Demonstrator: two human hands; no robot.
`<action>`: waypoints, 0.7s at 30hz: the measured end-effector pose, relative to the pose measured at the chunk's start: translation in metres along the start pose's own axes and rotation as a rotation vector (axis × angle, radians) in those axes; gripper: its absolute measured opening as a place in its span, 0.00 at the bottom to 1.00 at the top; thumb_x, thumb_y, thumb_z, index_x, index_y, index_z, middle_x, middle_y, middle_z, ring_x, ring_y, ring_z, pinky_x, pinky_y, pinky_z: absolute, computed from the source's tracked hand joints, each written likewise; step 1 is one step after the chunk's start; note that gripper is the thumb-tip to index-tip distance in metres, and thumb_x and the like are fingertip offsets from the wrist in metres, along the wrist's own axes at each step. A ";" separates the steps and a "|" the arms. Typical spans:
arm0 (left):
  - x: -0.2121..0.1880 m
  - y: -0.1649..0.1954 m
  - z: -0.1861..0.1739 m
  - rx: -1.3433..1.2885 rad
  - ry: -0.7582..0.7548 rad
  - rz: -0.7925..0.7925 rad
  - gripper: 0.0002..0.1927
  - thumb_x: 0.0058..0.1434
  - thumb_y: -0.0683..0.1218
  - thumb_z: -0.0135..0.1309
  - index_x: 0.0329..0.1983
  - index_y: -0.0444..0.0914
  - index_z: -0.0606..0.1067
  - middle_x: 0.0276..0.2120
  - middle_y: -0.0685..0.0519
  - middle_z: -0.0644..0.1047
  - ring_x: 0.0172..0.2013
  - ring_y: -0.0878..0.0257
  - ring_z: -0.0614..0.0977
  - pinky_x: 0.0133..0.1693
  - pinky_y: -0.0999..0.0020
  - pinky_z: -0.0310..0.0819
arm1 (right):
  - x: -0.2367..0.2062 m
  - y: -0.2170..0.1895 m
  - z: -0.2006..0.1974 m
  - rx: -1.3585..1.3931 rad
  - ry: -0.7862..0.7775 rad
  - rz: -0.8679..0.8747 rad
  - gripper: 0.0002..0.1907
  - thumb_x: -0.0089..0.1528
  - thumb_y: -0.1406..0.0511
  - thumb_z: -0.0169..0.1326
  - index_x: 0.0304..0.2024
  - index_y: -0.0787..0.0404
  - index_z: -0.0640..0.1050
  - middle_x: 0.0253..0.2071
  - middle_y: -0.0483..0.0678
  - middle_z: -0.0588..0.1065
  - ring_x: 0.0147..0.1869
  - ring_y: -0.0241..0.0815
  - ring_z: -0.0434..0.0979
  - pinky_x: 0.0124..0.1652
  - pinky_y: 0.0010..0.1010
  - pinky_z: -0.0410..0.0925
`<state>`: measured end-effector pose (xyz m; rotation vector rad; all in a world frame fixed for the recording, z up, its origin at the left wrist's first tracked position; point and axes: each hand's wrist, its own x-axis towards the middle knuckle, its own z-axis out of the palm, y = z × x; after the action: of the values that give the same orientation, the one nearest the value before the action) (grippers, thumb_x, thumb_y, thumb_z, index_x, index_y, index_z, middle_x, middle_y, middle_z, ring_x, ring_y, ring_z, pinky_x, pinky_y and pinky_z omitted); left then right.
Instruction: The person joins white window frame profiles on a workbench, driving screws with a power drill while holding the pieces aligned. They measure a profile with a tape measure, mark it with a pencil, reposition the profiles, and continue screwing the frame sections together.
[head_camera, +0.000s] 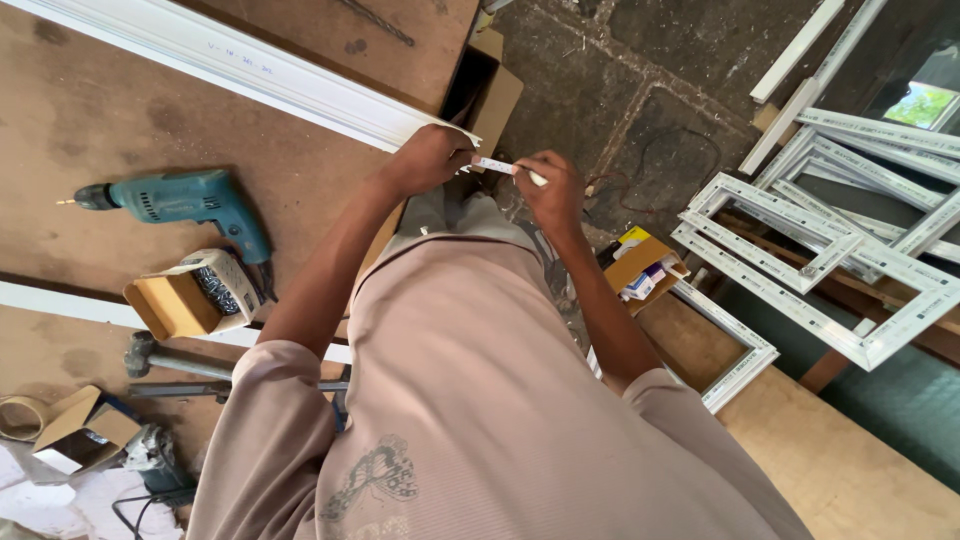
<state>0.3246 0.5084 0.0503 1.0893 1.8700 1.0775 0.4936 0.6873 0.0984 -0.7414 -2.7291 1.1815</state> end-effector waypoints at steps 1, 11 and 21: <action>0.001 0.001 -0.001 0.011 -0.001 0.017 0.08 0.63 0.43 0.58 0.36 0.32 0.80 0.32 0.41 0.80 0.35 0.42 0.80 0.39 0.50 0.72 | 0.000 0.000 0.000 0.004 0.001 0.005 0.08 0.60 0.65 0.65 0.40 0.61 0.86 0.38 0.50 0.80 0.42 0.49 0.80 0.42 0.36 0.70; -0.004 -0.005 -0.012 0.441 0.047 0.066 0.34 0.48 0.55 0.67 0.55 0.34 0.74 0.55 0.36 0.73 0.60 0.38 0.69 0.59 0.35 0.56 | -0.009 0.045 0.017 0.038 -0.012 0.153 0.10 0.61 0.63 0.62 0.41 0.62 0.85 0.39 0.51 0.80 0.40 0.49 0.82 0.41 0.34 0.71; -0.037 -0.053 -0.029 0.935 0.048 0.000 0.38 0.61 0.46 0.56 0.75 0.37 0.62 0.69 0.39 0.66 0.71 0.42 0.62 0.71 0.35 0.38 | -0.023 0.079 0.052 -0.134 0.068 0.167 0.11 0.58 0.61 0.63 0.39 0.61 0.86 0.37 0.53 0.80 0.37 0.54 0.81 0.37 0.39 0.71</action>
<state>0.2974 0.4509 0.0201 1.5458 2.4746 0.1641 0.5318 0.6883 0.0088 -1.0236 -2.7559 0.9879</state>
